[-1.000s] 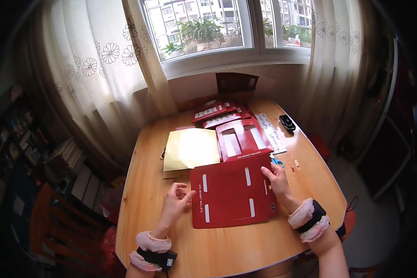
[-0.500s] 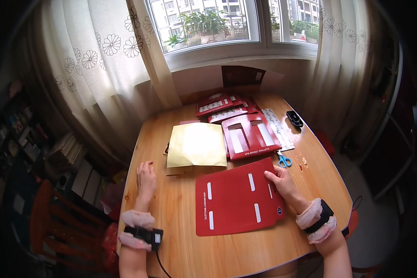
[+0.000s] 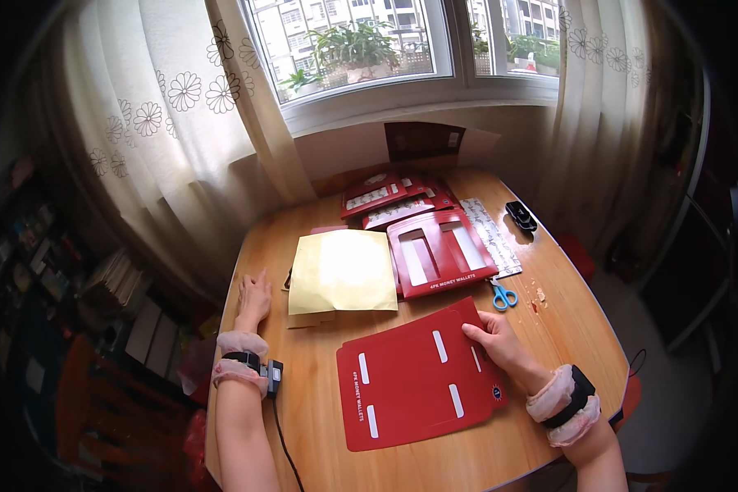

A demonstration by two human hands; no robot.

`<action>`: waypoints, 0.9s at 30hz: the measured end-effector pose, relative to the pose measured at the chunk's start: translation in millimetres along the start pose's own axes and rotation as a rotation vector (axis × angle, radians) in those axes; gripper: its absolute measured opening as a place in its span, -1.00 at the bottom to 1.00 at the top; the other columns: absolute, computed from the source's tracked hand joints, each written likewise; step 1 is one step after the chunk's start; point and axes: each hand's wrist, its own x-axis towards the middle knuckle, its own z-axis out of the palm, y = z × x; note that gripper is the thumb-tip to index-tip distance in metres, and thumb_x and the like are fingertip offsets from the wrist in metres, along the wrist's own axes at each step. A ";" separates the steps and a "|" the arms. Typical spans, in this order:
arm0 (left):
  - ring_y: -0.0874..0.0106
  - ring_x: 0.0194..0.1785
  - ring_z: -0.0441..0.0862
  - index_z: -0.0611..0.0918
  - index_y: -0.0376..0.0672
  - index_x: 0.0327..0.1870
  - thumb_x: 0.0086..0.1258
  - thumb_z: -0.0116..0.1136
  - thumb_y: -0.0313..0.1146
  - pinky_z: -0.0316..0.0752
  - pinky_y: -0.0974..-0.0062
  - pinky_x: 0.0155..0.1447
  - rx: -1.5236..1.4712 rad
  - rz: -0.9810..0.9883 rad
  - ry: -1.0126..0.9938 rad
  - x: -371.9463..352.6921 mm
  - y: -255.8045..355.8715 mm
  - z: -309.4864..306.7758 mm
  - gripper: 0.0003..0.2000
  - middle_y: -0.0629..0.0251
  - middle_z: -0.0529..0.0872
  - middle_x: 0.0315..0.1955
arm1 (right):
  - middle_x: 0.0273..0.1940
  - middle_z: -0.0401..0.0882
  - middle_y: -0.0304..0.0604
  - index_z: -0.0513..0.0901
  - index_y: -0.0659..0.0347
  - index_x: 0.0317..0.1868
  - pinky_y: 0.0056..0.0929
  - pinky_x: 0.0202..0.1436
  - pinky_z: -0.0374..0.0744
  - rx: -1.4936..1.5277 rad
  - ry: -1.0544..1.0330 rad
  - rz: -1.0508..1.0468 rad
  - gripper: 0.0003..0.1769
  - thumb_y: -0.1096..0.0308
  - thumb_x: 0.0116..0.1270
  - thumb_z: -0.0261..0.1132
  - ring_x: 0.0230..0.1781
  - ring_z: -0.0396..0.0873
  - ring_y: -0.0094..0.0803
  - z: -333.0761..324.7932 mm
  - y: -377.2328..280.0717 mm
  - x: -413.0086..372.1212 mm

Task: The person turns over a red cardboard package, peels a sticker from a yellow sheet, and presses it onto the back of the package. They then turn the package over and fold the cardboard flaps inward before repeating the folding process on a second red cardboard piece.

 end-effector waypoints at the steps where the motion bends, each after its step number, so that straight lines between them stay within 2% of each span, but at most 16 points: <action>1: 0.10 0.01 0.55 0.67 -0.18 0.09 0.45 0.12 -0.41 0.43 0.26 0.19 0.002 0.003 -0.008 2.4 0.0 1.4 -0.75 0.02 0.59 -0.11 | -0.12 0.74 -0.20 0.63 0.36 0.13 -0.57 -0.16 0.66 -0.002 0.003 0.001 -0.72 0.38 0.53 0.22 -0.22 0.67 -0.60 0.3 -0.7 0.1; 8: 0.10 0.02 0.53 0.67 -0.17 0.11 0.45 0.12 -0.41 0.42 0.25 0.20 -0.012 0.015 -0.038 2.8 -2.0 2.9 -0.74 0.02 0.57 -0.10 | -0.11 0.73 -0.22 0.63 0.35 0.13 -0.58 -0.14 0.64 -0.033 -0.010 0.000 -0.72 0.37 0.53 0.22 -0.20 0.66 -0.61 1.1 -2.5 -1.6; 16: 0.09 0.02 0.52 0.67 -0.16 0.13 0.44 0.13 -0.41 0.41 0.25 0.21 -0.032 0.063 -0.026 -33.7 2.2 -15.6 -0.72 0.02 0.55 -0.08 | -0.12 0.74 -0.20 0.64 0.36 0.12 -0.57 -0.13 0.66 -0.031 0.011 0.001 -0.72 0.37 0.52 0.24 -0.20 0.68 -0.59 1.2 -5.7 -1.5; 19: 0.08 0.03 0.51 0.67 -0.16 0.14 0.44 0.13 -0.41 0.40 0.24 0.21 -0.050 0.099 -0.019 -67.8 7.5 -30.8 -0.72 0.02 0.55 -0.08 | -0.16 0.78 -0.12 0.66 0.36 0.07 -0.56 -0.22 0.72 0.340 0.057 0.097 -0.74 0.37 0.51 0.23 -0.30 0.76 -0.50 -4.0 -12.3 -0.6; 20: 0.08 0.03 0.51 0.67 -0.16 0.14 0.44 0.13 -0.41 0.40 0.24 0.22 -0.059 0.111 -0.018 -80.5 10.2 -36.1 -0.71 0.01 0.55 -0.07 | -0.16 0.78 -0.12 0.66 0.36 0.07 -0.56 -0.22 0.72 0.344 0.056 0.096 -0.74 0.37 0.51 0.23 -0.30 0.76 -0.50 -6.4 -11.5 -1.2; 22: 0.08 0.03 0.51 0.67 -0.16 0.14 0.44 0.13 -0.41 0.40 0.24 0.22 -0.078 0.143 -0.017 -105.9 19.2 -49.4 -0.71 0.01 0.54 -0.07 | -0.18 0.78 -0.11 0.67 0.34 0.04 -0.55 -0.24 0.73 0.564 0.086 0.014 -0.76 0.36 0.53 0.21 -0.34 0.76 -0.50 -12.7 -5.6 3.0; 26: 0.09 0.02 0.50 0.66 -0.12 0.19 0.45 0.14 -0.40 0.40 0.25 0.20 -0.121 0.217 -0.051 -158.8 44.5 -72.1 -0.68 0.02 0.52 -0.07 | -0.14 0.77 -0.13 0.63 0.32 0.09 -0.59 -0.20 0.73 0.715 -0.057 -0.076 -0.73 0.32 0.57 0.17 -0.26 0.75 -0.53 -23.5 -3.3 3.8; 27: 0.10 0.02 0.49 0.65 -0.08 0.23 0.45 0.14 -0.38 0.41 0.26 0.18 -0.140 0.266 -0.076 -170.4 55.0 -80.5 -0.66 0.03 0.50 -0.08 | -0.10 0.76 -0.12 0.61 0.31 0.12 -0.56 -0.18 0.73 0.727 -0.019 -0.082 -0.67 0.23 0.61 0.09 -0.23 0.76 -0.49 -30.5 13.4 9.7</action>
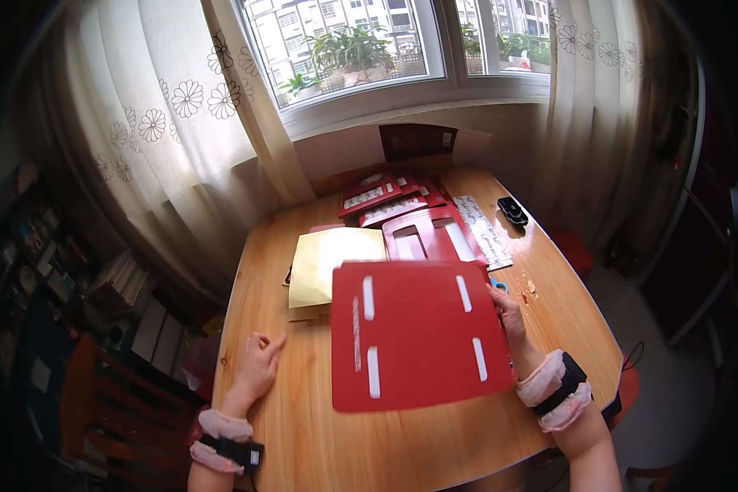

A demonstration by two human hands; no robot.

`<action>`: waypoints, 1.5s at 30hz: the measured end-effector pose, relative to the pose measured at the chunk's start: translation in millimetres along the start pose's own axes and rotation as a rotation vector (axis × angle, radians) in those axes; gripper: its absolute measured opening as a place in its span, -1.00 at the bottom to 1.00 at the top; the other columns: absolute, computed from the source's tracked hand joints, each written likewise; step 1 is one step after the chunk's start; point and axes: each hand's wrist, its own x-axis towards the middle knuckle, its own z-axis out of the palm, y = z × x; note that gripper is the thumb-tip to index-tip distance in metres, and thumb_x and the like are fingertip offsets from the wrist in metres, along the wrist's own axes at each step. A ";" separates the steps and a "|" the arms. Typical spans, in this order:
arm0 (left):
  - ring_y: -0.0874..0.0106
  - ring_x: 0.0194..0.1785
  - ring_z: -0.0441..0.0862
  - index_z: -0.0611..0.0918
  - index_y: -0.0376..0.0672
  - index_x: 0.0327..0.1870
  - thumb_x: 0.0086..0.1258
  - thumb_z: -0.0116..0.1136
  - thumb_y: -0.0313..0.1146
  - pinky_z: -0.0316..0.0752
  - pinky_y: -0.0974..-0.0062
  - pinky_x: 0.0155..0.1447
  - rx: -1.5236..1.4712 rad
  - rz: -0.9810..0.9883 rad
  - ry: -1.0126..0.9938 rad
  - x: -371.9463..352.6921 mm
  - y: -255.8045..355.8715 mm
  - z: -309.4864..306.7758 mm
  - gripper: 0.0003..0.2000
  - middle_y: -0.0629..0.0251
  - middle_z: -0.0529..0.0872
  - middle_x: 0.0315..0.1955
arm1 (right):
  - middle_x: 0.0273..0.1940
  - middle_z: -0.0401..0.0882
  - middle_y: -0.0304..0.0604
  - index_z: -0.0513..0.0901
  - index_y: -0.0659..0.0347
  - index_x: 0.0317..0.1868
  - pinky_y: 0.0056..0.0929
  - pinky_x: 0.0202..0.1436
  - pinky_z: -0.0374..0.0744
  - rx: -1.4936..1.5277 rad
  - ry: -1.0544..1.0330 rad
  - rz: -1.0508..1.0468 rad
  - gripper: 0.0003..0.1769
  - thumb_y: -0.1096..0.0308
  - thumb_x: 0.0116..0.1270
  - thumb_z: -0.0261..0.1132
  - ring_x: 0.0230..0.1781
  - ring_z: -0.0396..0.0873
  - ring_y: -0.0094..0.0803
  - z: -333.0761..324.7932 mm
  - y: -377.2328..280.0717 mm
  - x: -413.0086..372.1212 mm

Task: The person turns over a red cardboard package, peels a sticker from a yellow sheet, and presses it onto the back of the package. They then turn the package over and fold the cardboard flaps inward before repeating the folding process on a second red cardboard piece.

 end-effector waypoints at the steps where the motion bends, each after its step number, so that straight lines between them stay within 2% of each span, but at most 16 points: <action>1: 0.10 0.02 0.49 0.65 -0.08 0.23 0.45 0.14 -0.38 0.41 0.26 0.18 0.002 0.002 0.000 -4.2 13.6 -6.5 -0.66 0.03 0.50 -0.08 | -0.10 0.76 -0.12 0.61 0.31 0.12 -0.56 -0.18 0.73 0.002 0.000 -0.002 -0.67 0.23 0.61 0.09 -0.23 0.76 -0.49 0.8 -0.1 -0.1; 3: 0.14 0.04 0.47 0.63 -0.06 0.28 0.48 0.16 -0.32 0.41 0.26 0.17 -0.128 0.061 -0.160 -9.4 41.2 -14.5 -0.63 0.07 0.49 -0.08 | -0.08 0.76 -0.09 0.60 0.29 0.14 -0.50 -0.16 0.75 0.078 0.108 0.048 -0.60 0.15 0.64 0.01 -0.22 0.77 -0.43 5.8 -2.4 0.7; 7: 0.18 0.03 0.46 0.56 0.02 0.38 0.48 0.20 -0.14 0.40 0.27 0.17 -0.132 0.229 -0.222 10.8 90.2 -10.0 -0.54 0.09 0.50 -0.09 | 0.10 0.68 0.02 0.48 0.29 0.29 -0.33 0.09 0.73 0.071 0.011 -0.057 -0.51 0.09 0.67 -0.10 0.01 0.73 -0.27 31.4 -10.7 -6.4; 9: 0.15 0.06 0.47 0.48 0.13 0.45 0.48 0.12 0.10 0.38 0.23 0.19 -0.121 0.381 -0.268 34.2 109.0 9.4 -0.43 0.07 0.52 -0.06 | 0.19 0.62 0.06 0.42 0.32 0.36 -0.23 0.20 0.69 0.113 -0.071 -0.066 -0.47 0.07 0.68 -0.14 0.12 0.68 -0.21 20.1 -8.7 -2.4; 11: 0.13 0.06 0.46 0.44 0.14 0.48 0.50 0.06 0.15 0.36 0.21 0.19 -0.127 0.407 -0.318 61.3 136.4 22.8 -0.41 0.06 0.52 -0.06 | 0.20 0.61 0.07 0.40 0.33 0.38 -0.22 0.22 0.68 0.015 0.003 -0.026 -0.45 0.07 0.68 -0.15 0.14 0.67 -0.19 30.2 -15.1 -8.2; 15: 0.10 0.11 0.49 0.47 0.05 0.43 0.50 0.08 0.11 0.35 0.19 0.27 -0.163 0.575 -0.199 122.7 185.5 79.7 -0.43 0.02 0.54 0.01 | 0.23 0.58 0.08 0.38 0.35 0.40 -0.19 0.25 0.67 -0.128 0.127 0.017 -0.43 0.06 0.69 -0.15 0.18 0.65 -0.16 37.0 -21.4 -12.8; 18: 0.12 0.24 0.47 0.49 -0.06 0.37 0.48 0.20 -0.07 0.34 0.18 0.36 -0.359 0.719 -0.008 158.7 227.5 90.5 -0.50 0.04 0.53 0.15 | 0.28 0.53 0.11 0.34 0.39 0.42 -0.16 0.27 0.66 0.064 -0.124 -0.080 -0.41 0.06 0.69 -0.17 0.20 0.63 -0.12 34.1 -14.8 -9.3; 20: 0.21 0.34 0.43 0.52 -0.15 0.29 0.41 0.30 -0.28 0.35 0.22 0.40 -1.107 0.308 -0.122 168.3 243.2 93.5 -0.54 0.07 0.50 0.26 | 0.28 0.53 0.11 0.34 0.39 0.42 -0.15 0.27 0.66 0.095 -0.089 -0.082 -0.41 0.06 0.69 -0.17 0.20 0.63 -0.12 34.1 -13.8 -7.5; 21: 0.21 0.34 0.43 0.52 -0.15 0.29 0.41 0.30 -0.28 0.35 0.22 0.40 -1.111 0.314 -0.123 173.6 244.2 93.2 -0.54 0.07 0.50 0.26 | 0.28 0.53 0.11 0.34 0.39 0.42 -0.15 0.27 0.66 0.137 -0.056 -0.078 -0.42 0.06 0.69 -0.17 0.19 0.63 -0.11 31.2 -13.0 -6.3; 23: 0.24 0.23 0.53 0.51 -0.17 0.30 0.41 0.31 -0.35 0.41 0.32 0.34 -0.584 0.521 0.065 182.6 239.6 94.9 -0.54 0.11 0.60 0.18 | 0.28 0.53 0.11 0.33 0.39 0.42 -0.13 0.28 0.65 0.147 -0.073 -0.079 -0.42 0.08 0.69 -0.16 0.20 0.63 -0.11 24.6 -13.3 -6.7; 25: 0.25 0.18 0.57 0.50 -0.16 0.31 0.44 0.30 -0.32 0.46 0.36 0.29 -0.639 0.521 0.049 190.2 231.0 104.1 -0.54 0.12 0.63 0.15 | 0.29 0.52 0.11 0.33 0.39 0.43 -0.11 0.29 0.64 -0.108 -0.078 -0.195 -0.42 0.08 0.69 -0.18 0.22 0.62 -0.10 23.6 -12.2 -8.8; 31: 0.28 0.10 0.63 0.50 -0.15 0.32 0.47 0.27 -0.30 0.53 0.40 0.21 -0.739 0.478 0.023 193.3 223.8 107.6 -0.56 0.15 0.69 0.08 | 0.30 0.52 0.10 0.32 0.38 0.44 -0.10 0.31 0.63 0.197 -0.266 -0.100 -0.41 0.07 0.69 -0.19 0.24 0.60 -0.08 29.6 -13.3 -4.2; 34: 0.28 0.08 0.64 0.50 -0.15 0.32 0.48 0.27 -0.30 0.54 0.39 0.19 -0.786 0.448 -0.001 190.1 221.9 104.0 -0.57 0.16 0.70 0.07 | 0.31 0.51 0.11 0.32 0.38 0.44 -0.12 0.31 0.62 0.131 -0.098 -0.069 -0.40 0.05 0.69 -0.18 0.24 0.60 -0.09 34.9 -15.3 -5.7; 38: 0.29 0.06 0.66 0.50 -0.15 0.31 0.49 0.26 -0.31 0.56 0.39 0.16 -0.921 0.361 -0.029 182.4 223.4 101.0 -0.58 0.17 0.71 0.05 | 0.27 0.55 0.10 0.35 0.37 0.41 -0.16 0.29 0.64 0.120 -0.146 -0.110 -0.46 0.13 0.68 -0.14 0.19 0.64 -0.16 44.0 -16.6 -8.7; 43: 0.31 0.03 0.68 0.50 -0.15 0.31 0.50 0.25 -0.31 0.58 0.39 0.13 -1.559 -0.115 -0.146 160.9 196.1 57.0 -0.59 0.18 0.73 0.02 | 0.29 0.53 0.12 0.34 0.35 0.43 -0.14 0.30 0.63 0.095 -0.040 0.006 -0.45 0.10 0.69 -0.16 0.21 0.62 -0.17 12.1 -5.3 4.0; 45: 0.31 0.01 0.68 0.50 -0.15 0.30 0.50 0.25 -0.31 0.58 0.39 0.12 -1.858 -0.366 -0.196 141.9 169.1 26.2 -0.60 0.19 0.73 0.01 | 0.15 0.65 0.06 0.46 0.33 0.31 -0.27 0.17 0.70 0.002 0.010 -0.045 -0.52 0.13 0.68 -0.07 0.06 0.71 -0.28 -10.8 3.7 11.1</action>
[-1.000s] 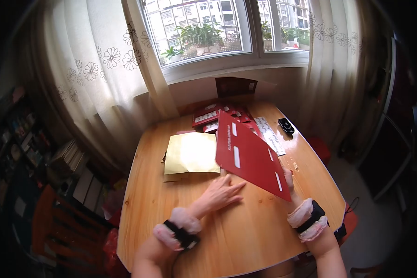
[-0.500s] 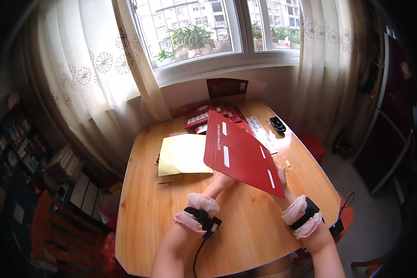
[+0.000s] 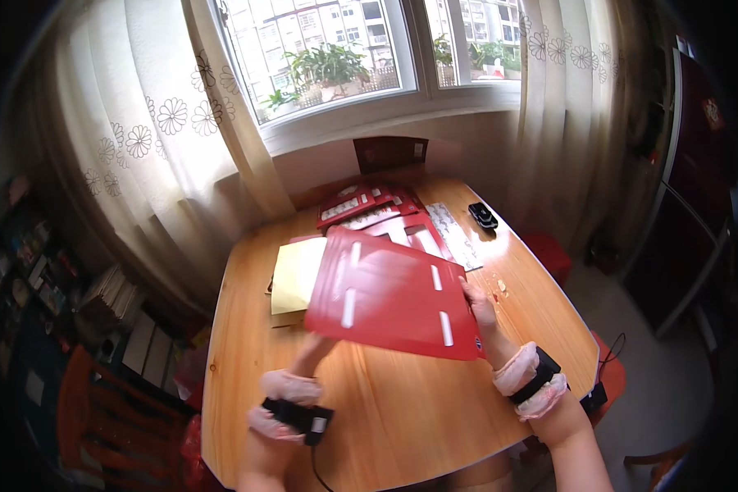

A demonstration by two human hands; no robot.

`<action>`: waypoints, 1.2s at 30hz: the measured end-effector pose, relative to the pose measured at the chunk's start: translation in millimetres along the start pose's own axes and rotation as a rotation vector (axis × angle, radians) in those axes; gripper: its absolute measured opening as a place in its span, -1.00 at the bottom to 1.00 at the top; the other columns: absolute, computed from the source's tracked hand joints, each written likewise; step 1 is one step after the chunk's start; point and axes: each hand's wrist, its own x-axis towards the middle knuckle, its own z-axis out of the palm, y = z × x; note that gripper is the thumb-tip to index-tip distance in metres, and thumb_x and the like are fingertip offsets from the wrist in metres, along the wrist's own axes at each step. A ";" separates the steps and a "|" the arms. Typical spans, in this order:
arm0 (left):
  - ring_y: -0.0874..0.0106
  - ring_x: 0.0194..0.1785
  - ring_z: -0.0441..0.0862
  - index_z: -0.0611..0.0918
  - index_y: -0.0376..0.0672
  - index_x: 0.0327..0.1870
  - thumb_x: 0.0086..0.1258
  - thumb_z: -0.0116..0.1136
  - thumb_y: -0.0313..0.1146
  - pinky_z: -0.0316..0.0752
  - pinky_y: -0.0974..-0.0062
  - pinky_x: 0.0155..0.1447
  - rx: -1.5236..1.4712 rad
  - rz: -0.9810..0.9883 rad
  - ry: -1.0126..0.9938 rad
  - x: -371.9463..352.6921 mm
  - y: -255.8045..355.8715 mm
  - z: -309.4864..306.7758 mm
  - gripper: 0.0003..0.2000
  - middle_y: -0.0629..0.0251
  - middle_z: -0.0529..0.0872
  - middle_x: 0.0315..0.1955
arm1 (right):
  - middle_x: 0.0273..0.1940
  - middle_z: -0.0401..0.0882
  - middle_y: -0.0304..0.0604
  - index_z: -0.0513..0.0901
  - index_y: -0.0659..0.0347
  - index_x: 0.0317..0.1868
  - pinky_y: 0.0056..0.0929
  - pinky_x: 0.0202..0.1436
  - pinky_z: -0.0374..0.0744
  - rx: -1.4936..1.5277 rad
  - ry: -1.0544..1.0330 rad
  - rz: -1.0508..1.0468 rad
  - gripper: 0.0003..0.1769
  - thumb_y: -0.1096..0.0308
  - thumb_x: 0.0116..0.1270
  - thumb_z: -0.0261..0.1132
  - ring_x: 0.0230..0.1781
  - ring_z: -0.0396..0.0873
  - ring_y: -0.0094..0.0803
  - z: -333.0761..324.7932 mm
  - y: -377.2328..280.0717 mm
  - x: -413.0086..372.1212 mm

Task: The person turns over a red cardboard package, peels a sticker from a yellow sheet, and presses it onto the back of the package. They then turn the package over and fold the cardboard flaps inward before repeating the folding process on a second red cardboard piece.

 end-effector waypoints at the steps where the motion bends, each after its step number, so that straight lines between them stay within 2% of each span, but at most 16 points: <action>1: 0.31 0.01 0.69 0.50 -0.15 0.30 0.50 0.25 -0.31 0.59 0.39 0.11 -0.110 -0.064 0.046 -10.9 12.0 -16.5 -0.60 0.19 0.74 0.01 | 0.01 0.70 -0.06 0.52 0.30 0.21 -0.41 0.03 0.70 -0.096 -0.004 -0.019 -0.62 0.19 0.65 0.01 -0.08 0.71 -0.41 1.3 -1.4 -0.6; 2: 0.32 0.00 0.69 0.51 -0.15 0.30 0.50 0.25 -0.32 0.59 0.38 0.10 -0.168 -0.114 0.074 -25.0 21.9 -31.4 -0.60 0.19 0.74 0.00 | -0.13 0.75 -0.18 0.59 0.27 0.11 -0.55 -0.11 0.69 -0.190 -0.008 -0.039 -0.71 0.25 0.63 0.09 -0.22 0.72 -0.54 4.8 -2.7 -0.3; 4: 0.32 -0.01 0.70 0.51 -0.15 0.30 0.51 0.24 -0.32 0.60 0.38 0.10 -0.214 -0.169 0.096 -46.3 38.6 -59.7 -0.60 0.20 0.74 0.00 | -0.17 0.75 -0.20 0.61 0.26 0.06 -0.58 -0.15 0.67 -0.166 0.052 -0.025 -0.73 0.25 0.62 0.12 -0.25 0.71 -0.57 34.3 0.0 -8.5; 6: 0.43 -0.08 0.74 0.53 -0.17 0.23 0.51 0.23 -0.38 0.65 0.39 -0.01 -0.102 -0.296 -0.157 -75.3 45.8 -89.7 -0.67 0.21 0.76 -0.04 | -0.20 0.75 -0.23 0.61 0.26 0.06 -0.62 -0.19 0.66 -0.322 0.048 0.050 -0.72 0.23 0.63 0.11 -0.30 0.70 -0.58 36.7 6.7 -11.3; 10: 0.49 -0.16 0.76 0.54 -0.21 0.17 0.51 0.22 -0.44 0.67 0.49 -0.06 0.326 -0.100 0.083 -107.9 27.9 -81.7 -0.73 0.23 0.78 -0.10 | 0.03 0.69 -0.14 0.58 0.27 0.14 -0.45 0.10 0.62 -0.220 -0.113 0.224 -0.58 0.10 0.67 -0.02 -0.02 0.66 -0.49 45.4 20.4 -24.8; 11: 0.49 -0.16 0.76 0.55 -0.21 0.16 0.51 0.20 -0.46 0.68 0.53 -0.06 0.238 -0.016 0.161 -109.8 19.0 -93.2 -0.74 0.23 0.78 -0.11 | 0.26 0.55 -0.03 0.53 0.32 0.26 -0.31 0.37 0.46 -0.364 -0.166 0.230 -0.49 0.07 0.69 -0.10 0.25 0.52 -0.36 43.8 24.9 -25.8; 13: 0.47 -0.17 0.77 0.55 -0.22 0.13 0.53 0.13 -0.51 0.71 0.53 -0.06 0.081 0.109 0.280 -111.0 15.5 -101.8 -0.78 0.22 0.78 -0.13 | 0.40 0.41 0.08 0.40 0.40 0.39 -0.25 0.55 0.24 -0.881 -0.367 -0.077 -0.46 0.14 0.68 -0.15 0.46 0.32 -0.19 71.0 17.8 -34.6; 14: 0.46 -0.16 0.78 0.54 -0.22 0.12 0.55 0.10 -0.49 0.73 0.50 -0.06 0.060 0.094 0.261 -113.5 20.6 -108.6 -0.80 0.21 0.78 -0.13 | 0.51 0.23 0.15 0.31 0.43 0.45 -0.22 0.65 0.01 -1.295 -0.471 -0.174 -0.43 0.18 0.65 -0.18 0.60 0.07 -0.10 59.0 21.4 -30.4; 17: 0.46 -0.15 0.79 0.55 -0.17 0.11 0.60 0.04 -0.41 0.73 0.49 -0.04 0.047 0.090 0.256 -118.8 35.3 -124.1 -0.83 0.25 0.78 -0.11 | 0.58 0.07 0.13 0.17 0.40 0.53 -0.20 0.68 -0.06 -1.865 -0.597 -0.170 -0.32 0.06 0.62 -0.14 0.64 -0.04 -0.08 58.6 34.2 -36.2; 20: 0.46 -0.12 0.78 0.55 -0.17 0.11 0.60 0.04 -0.41 0.72 0.48 0.00 0.045 0.089 0.261 -120.3 35.6 -130.7 -0.83 0.26 0.78 -0.11 | 0.59 0.02 0.16 0.09 0.41 0.55 -0.16 0.69 -0.09 -1.997 -0.495 -0.134 -0.25 -0.02 0.61 -0.09 0.65 -0.08 -0.07 62.4 43.0 -32.5; 26: 0.48 -0.10 0.77 0.55 -0.19 0.08 0.58 0.07 -0.46 0.70 0.51 0.01 0.082 0.021 0.252 -118.6 11.4 -114.8 -0.85 0.24 0.78 -0.11 | 0.56 0.04 0.30 0.11 0.52 0.52 -0.15 0.68 -0.05 -2.136 0.023 -0.072 -0.15 -0.09 0.57 0.01 0.63 -0.04 0.04 47.8 22.4 -26.7; 28: 0.50 -0.16 0.76 0.53 -0.21 0.05 0.56 0.09 -0.49 0.69 0.52 -0.02 0.060 0.024 0.235 -117.6 5.6 -103.9 -0.87 0.23 0.77 -0.13 | 0.54 0.10 0.29 0.14 0.51 0.50 -0.13 0.66 0.01 -2.057 0.108 -0.299 -0.18 -0.04 0.56 0.06 0.61 0.03 0.04 45.7 15.5 -28.4; 32: 0.47 -0.13 0.76 0.48 -0.21 0.06 0.54 0.12 -0.51 0.69 0.50 0.01 0.073 0.019 0.201 -116.7 -4.0 -97.9 -0.83 0.19 0.76 -0.13 | 0.50 0.18 0.29 0.21 0.46 0.49 -0.12 0.64 0.09 -1.867 -0.156 -0.237 -0.27 0.04 0.57 0.08 0.58 0.12 0.06 45.2 25.0 -34.6; 33: 0.46 -0.12 0.76 0.46 -0.21 0.07 0.53 0.12 -0.53 0.69 0.50 0.01 0.095 -0.005 0.211 -117.7 -7.0 -98.7 -0.81 0.17 0.76 -0.12 | 0.42 0.32 0.29 0.30 0.47 0.42 -0.13 0.57 0.23 -1.988 -0.203 -0.322 -0.35 0.13 0.54 0.11 0.49 0.27 0.08 45.3 29.6 -34.1; 34: 0.45 -0.12 0.75 0.44 -0.21 0.08 0.52 0.13 -0.54 0.69 0.49 0.01 0.118 -0.029 0.222 -116.6 -8.7 -97.6 -0.79 0.14 0.75 -0.12 | 0.42 0.32 0.29 0.30 0.47 0.42 -0.13 0.57 0.23 -1.990 -0.203 -0.322 -0.35 0.13 0.54 0.11 0.49 0.27 0.08 43.8 27.5 -32.1; 36: 0.45 -0.11 0.75 0.42 -0.21 0.10 0.51 0.14 -0.54 0.69 0.50 0.02 0.093 -0.030 0.214 -116.9 -13.1 -93.8 -0.77 0.13 0.74 -0.10 | 0.26 0.50 0.21 0.42 0.42 0.33 -0.14 0.38 0.46 -1.794 -0.023 -0.357 -0.49 0.26 0.50 0.13 0.29 0.48 0.07 43.1 24.2 -27.7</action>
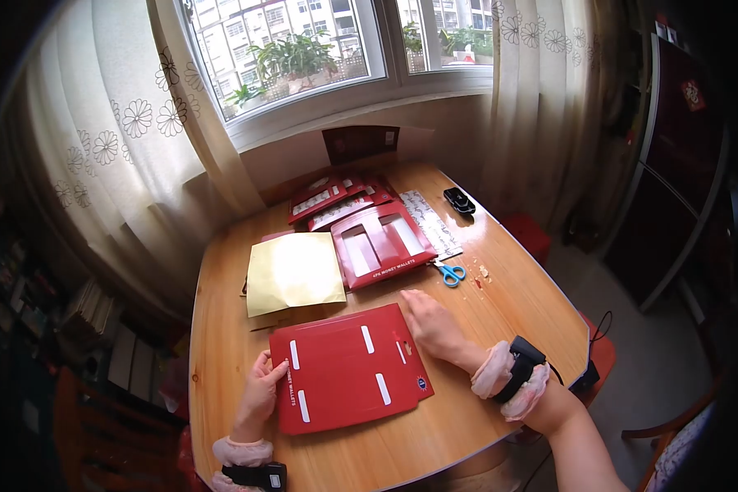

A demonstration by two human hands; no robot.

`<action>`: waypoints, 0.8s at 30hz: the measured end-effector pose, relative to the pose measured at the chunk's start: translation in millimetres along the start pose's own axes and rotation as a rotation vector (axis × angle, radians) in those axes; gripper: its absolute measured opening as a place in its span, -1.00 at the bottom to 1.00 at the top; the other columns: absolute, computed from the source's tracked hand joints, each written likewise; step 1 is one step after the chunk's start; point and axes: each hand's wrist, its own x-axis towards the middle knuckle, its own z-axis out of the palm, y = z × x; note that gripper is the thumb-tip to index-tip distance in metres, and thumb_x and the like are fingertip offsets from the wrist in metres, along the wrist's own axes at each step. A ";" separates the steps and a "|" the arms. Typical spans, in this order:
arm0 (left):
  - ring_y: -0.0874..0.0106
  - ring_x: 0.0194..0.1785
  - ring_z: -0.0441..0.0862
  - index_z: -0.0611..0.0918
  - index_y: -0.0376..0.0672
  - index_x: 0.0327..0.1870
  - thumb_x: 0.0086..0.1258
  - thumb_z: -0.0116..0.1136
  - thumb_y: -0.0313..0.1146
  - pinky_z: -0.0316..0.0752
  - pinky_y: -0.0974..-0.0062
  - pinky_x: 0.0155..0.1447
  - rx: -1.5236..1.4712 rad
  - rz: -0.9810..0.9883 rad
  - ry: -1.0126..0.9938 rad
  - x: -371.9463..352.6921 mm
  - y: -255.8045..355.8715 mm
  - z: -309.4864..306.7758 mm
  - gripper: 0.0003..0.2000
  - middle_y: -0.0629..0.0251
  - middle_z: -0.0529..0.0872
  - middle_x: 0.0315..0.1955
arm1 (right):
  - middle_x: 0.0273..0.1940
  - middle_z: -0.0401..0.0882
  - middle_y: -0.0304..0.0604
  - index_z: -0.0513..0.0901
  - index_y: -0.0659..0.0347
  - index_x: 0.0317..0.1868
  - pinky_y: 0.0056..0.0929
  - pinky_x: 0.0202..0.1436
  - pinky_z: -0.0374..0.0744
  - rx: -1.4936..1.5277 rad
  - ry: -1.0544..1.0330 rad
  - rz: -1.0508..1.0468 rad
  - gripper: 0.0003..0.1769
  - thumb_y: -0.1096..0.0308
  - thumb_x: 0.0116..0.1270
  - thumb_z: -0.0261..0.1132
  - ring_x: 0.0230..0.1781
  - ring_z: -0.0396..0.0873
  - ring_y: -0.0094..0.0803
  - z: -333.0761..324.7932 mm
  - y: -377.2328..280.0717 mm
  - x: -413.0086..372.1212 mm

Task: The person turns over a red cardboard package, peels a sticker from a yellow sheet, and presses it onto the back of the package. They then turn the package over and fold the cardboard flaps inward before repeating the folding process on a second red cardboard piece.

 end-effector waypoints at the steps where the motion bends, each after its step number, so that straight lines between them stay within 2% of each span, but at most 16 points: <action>1: 0.45 -0.10 0.75 0.42 -0.22 0.10 0.52 0.14 -0.54 0.68 0.50 0.02 0.040 -0.007 -0.003 -1.2 0.5 3.0 -0.77 0.13 0.74 -0.09 | 0.11 0.59 0.11 0.53 0.35 0.19 -0.14 0.17 0.57 0.113 0.041 0.110 -0.62 0.38 0.43 0.15 0.09 0.60 0.03 -17.2 -14.1 2.4; 4: 0.47 -0.09 0.73 0.43 -0.23 0.10 0.48 0.19 -0.53 0.66 0.50 0.03 0.128 -0.026 0.017 -3.6 0.3 14.5 -0.74 0.16 0.73 -0.11 | 0.09 0.60 0.07 0.59 0.33 0.11 -0.12 0.09 0.59 0.229 0.098 0.026 -0.68 0.42 0.39 0.18 0.03 0.62 0.02 -21.0 -10.8 5.7; 6: 0.47 -0.14 0.72 0.45 -0.24 0.08 0.42 0.28 -0.52 0.66 0.52 0.01 0.412 0.245 0.089 0.1 -9.6 17.6 -0.70 0.21 0.72 -0.16 | 0.04 0.60 0.07 0.61 0.34 0.06 -0.14 0.14 0.57 0.235 0.088 0.000 -0.71 0.45 0.36 0.21 0.04 0.59 0.02 -14.8 -12.6 4.7; 7: 0.57 -0.18 0.68 0.53 -0.25 -0.07 0.36 0.37 -0.48 0.60 0.61 -0.11 0.470 0.250 0.107 -3.1 -5.7 23.7 -0.75 0.26 0.70 -0.20 | 0.02 0.60 0.06 0.62 0.34 0.04 -0.16 0.15 0.56 0.159 0.070 -0.054 -0.72 0.46 0.35 0.21 0.05 0.58 0.01 -13.9 -14.2 3.2; 8: 0.57 -0.18 0.68 0.53 -0.25 -0.07 0.36 0.37 -0.48 0.60 0.61 -0.11 0.469 0.244 0.111 -3.3 -5.7 20.8 -0.75 0.26 0.70 -0.20 | -0.01 0.60 0.05 0.63 0.33 0.03 -0.17 0.17 0.55 0.082 0.052 -0.109 -0.72 0.47 0.34 0.21 0.06 0.56 0.00 -13.0 -15.2 2.0; 10: 0.66 -0.25 0.64 0.58 -0.23 -0.28 0.33 0.42 -0.44 0.51 0.69 -0.26 0.904 0.283 0.206 -3.5 -1.9 17.4 -0.81 0.34 0.71 -0.31 | -0.02 0.59 0.04 0.64 0.33 0.01 -0.18 0.18 0.54 0.102 0.037 -0.097 -0.74 0.47 0.33 0.21 0.06 0.55 -0.01 -12.7 -13.6 2.7; 11: 0.72 -0.35 0.60 0.61 -0.23 -0.41 0.32 0.44 -0.41 0.41 0.72 -0.35 0.833 0.286 0.212 -5.2 -1.6 20.3 -0.80 0.41 0.72 -0.43 | -0.03 0.59 0.03 0.65 0.33 -0.01 -0.19 0.19 0.52 0.122 0.029 -0.088 -0.75 0.47 0.33 0.22 0.07 0.54 -0.02 -12.8 -12.3 3.7; 14: 0.71 -0.42 0.60 0.65 -0.24 -0.39 0.35 0.42 -0.41 0.43 0.72 -0.36 0.753 0.232 0.210 -7.3 2.0 24.6 -0.83 0.42 0.74 -0.49 | -0.02 0.59 0.02 0.65 0.33 -0.05 -0.20 0.18 0.53 0.126 0.007 -0.097 -0.78 0.48 0.32 0.23 0.06 0.55 -0.02 -13.5 -10.8 3.8; 15: 0.71 -0.42 0.60 0.65 -0.24 -0.39 0.35 0.42 -0.41 0.43 0.72 -0.36 0.752 0.230 0.217 -6.9 2.1 26.7 -0.83 0.42 0.74 -0.49 | -0.02 0.59 0.02 0.65 0.33 -0.05 -0.20 0.18 0.53 0.130 0.002 -0.101 -0.78 0.48 0.32 0.23 0.06 0.55 -0.02 -14.3 -12.2 4.3; 17: 0.70 -0.41 0.63 0.69 -0.26 -0.35 0.38 0.40 -0.41 0.48 0.71 -0.33 0.499 0.221 0.221 -7.0 1.7 29.7 -0.85 0.38 0.78 -0.44 | -0.02 0.59 0.01 0.65 0.33 -0.06 -0.21 0.18 0.54 0.111 0.056 -0.147 -0.79 0.50 0.30 0.27 0.06 0.55 -0.03 -18.2 -17.1 4.0; 24: 0.65 -0.31 0.69 0.72 -0.30 -0.26 0.41 0.36 -0.46 0.61 0.67 -0.18 0.314 0.304 0.244 -2.8 2.3 27.0 -0.91 0.33 0.80 -0.35 | -0.03 0.60 -0.07 0.66 0.28 -0.07 -0.18 0.16 0.54 0.144 0.085 -0.385 -0.76 0.51 0.24 0.34 0.05 0.55 -0.08 -30.2 -42.9 6.7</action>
